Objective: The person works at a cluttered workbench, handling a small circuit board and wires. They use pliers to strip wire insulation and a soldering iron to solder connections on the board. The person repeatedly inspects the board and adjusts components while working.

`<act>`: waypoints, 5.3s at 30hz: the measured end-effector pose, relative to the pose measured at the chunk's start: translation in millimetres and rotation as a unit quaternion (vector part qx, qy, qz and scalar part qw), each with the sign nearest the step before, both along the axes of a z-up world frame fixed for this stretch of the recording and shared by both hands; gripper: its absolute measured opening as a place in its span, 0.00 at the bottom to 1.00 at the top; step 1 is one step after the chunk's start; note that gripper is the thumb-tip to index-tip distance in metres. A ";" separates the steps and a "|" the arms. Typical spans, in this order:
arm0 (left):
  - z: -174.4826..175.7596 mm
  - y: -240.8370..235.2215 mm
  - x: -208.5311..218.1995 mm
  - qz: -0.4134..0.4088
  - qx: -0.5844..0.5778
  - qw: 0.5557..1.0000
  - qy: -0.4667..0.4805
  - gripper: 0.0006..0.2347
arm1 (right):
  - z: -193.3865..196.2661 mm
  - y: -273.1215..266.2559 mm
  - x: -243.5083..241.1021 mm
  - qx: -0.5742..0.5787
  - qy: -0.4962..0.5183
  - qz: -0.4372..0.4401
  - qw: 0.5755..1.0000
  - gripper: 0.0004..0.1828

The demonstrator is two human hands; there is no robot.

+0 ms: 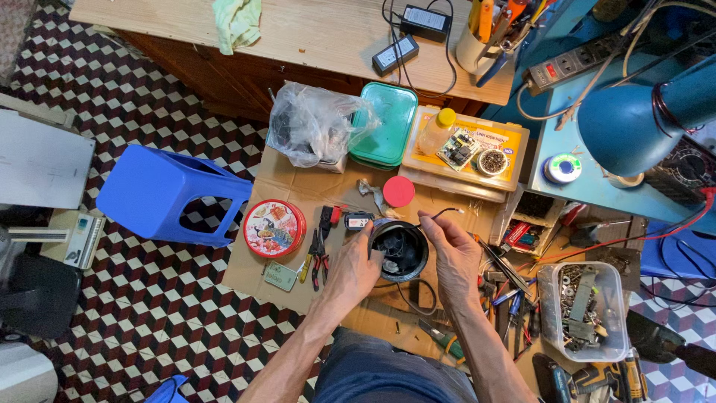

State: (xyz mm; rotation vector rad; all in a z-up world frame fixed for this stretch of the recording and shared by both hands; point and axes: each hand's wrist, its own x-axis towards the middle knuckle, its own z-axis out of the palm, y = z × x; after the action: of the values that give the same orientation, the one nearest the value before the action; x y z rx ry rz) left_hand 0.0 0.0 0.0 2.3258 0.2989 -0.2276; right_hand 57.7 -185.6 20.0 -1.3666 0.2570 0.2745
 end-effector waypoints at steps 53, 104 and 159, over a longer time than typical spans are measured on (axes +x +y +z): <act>29.4 28.3 -4.1 0.286 -0.285 0.912 0.069 0.15 | -137.0 -9.1 -42.4 -0.643 0.080 0.080 0.758 0.66; -94.7 5.6 -71.6 0.062 -0.028 0.998 -0.004 0.48 | -0.3 -66.5 -20.7 -0.579 -0.254 0.317 0.707 0.54; 43.9 -89.5 23.1 0.087 -0.629 0.745 0.205 0.17 | 11.1 -130.9 -38.1 0.430 0.152 -0.127 0.881 0.34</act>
State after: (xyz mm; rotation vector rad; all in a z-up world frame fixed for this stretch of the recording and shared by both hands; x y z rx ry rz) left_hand 23.1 -89.5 43.9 0.8659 0.3989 -0.6205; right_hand 19.7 -316.6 31.1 -0.3920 0.5002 0.3284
